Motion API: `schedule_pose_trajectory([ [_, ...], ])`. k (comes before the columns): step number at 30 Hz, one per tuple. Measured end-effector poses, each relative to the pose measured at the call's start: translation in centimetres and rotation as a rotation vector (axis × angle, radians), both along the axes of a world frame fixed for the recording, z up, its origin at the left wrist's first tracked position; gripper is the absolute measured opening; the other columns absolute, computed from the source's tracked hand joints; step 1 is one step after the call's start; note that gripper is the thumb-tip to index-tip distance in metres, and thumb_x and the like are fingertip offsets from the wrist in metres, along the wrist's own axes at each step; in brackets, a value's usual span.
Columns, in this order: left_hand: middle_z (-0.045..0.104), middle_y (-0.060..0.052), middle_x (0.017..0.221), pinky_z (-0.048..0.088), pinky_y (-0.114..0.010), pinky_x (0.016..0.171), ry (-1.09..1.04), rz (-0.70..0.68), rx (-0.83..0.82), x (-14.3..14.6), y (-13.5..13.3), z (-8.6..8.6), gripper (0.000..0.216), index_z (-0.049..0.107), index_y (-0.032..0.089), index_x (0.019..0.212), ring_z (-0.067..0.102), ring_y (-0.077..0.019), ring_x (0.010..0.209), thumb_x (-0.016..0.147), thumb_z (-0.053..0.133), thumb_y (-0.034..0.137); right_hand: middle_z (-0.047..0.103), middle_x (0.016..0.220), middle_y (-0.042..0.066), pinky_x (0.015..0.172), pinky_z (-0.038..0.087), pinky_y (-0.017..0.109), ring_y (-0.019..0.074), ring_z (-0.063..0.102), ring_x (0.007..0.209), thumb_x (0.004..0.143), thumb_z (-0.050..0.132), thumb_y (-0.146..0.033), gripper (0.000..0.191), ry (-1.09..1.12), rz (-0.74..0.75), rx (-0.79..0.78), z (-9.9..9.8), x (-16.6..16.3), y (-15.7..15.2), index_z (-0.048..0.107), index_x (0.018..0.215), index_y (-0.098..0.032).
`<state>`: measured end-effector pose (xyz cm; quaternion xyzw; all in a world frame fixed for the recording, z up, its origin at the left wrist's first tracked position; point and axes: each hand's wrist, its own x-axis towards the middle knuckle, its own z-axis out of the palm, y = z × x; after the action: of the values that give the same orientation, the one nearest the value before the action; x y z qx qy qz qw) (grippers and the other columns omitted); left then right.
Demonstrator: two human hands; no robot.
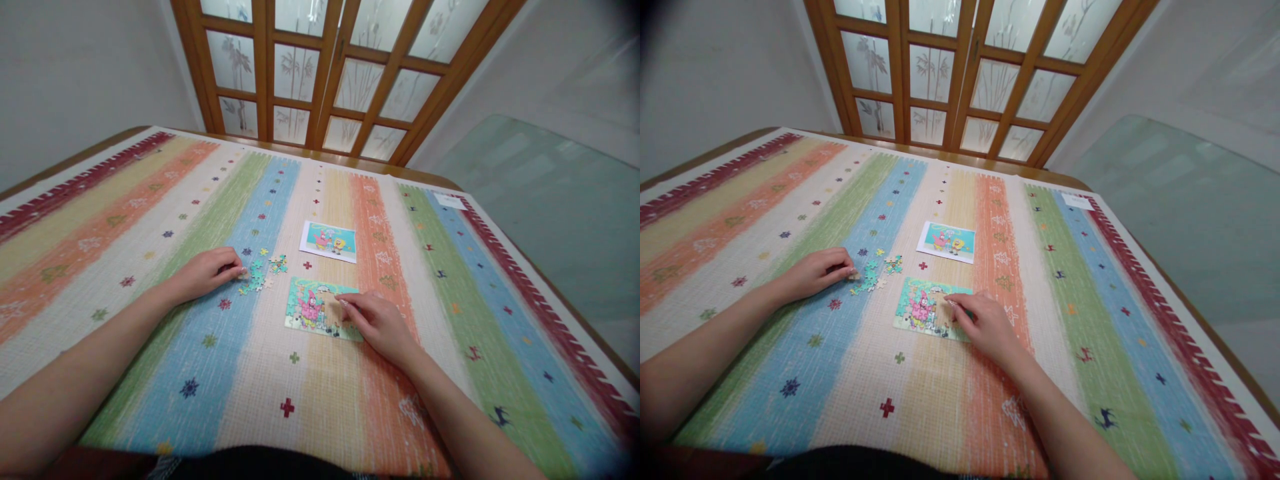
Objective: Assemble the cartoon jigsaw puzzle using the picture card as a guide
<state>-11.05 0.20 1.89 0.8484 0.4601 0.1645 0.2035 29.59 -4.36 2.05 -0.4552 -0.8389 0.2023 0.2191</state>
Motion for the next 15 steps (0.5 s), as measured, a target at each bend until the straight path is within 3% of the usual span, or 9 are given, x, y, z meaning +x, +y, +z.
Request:
schedule_pose_trajectory([
  [5,0.061,-0.005,0.087,0.043,-0.031,0.074,0.053,-0.028,0.074,0.0,-0.1,0.1,0.037,0.062,0.019,0.088,0.058,-0.0189,0.081,0.103,0.045,0.049,0.079,0.083,0.004,0.079,0.050,0.038,0.0206,0.071,0.078,0.102,0.048,-0.032,0.028,0.011,-0.002,0.004,0.1,-0.1,-0.1,0.073,0.110,-0.024],
  [11,0.058,-0.007,0.086,0.041,-0.034,0.077,0.216,-0.059,0.283,-0.2,-0.2,0.8,0.036,0.063,0.020,0.085,0.053,-0.0207,0.081,0.103,0.045,0.044,0.079,0.088,0.005,0.078,0.051,0.038,0.0212,0.071,0.079,0.102,0.048,-0.031,0.027,-0.007,-0.005,0.006,0.2,-0.1,0.0,0.073,0.110,-0.024],
  [15,0.058,-0.006,0.084,0.040,-0.034,0.075,0.258,-0.183,0.259,0.5,-0.7,1.4,0.034,0.065,0.021,0.084,0.052,-0.0198,0.079,0.104,0.045,0.041,0.079,0.084,0.004,0.079,0.051,0.038,0.0207,0.071,0.078,0.102,0.047,-0.032,0.028,-0.014,0.001,0.002,0.1,-0.1,0.0,0.073,0.110,-0.025],
])
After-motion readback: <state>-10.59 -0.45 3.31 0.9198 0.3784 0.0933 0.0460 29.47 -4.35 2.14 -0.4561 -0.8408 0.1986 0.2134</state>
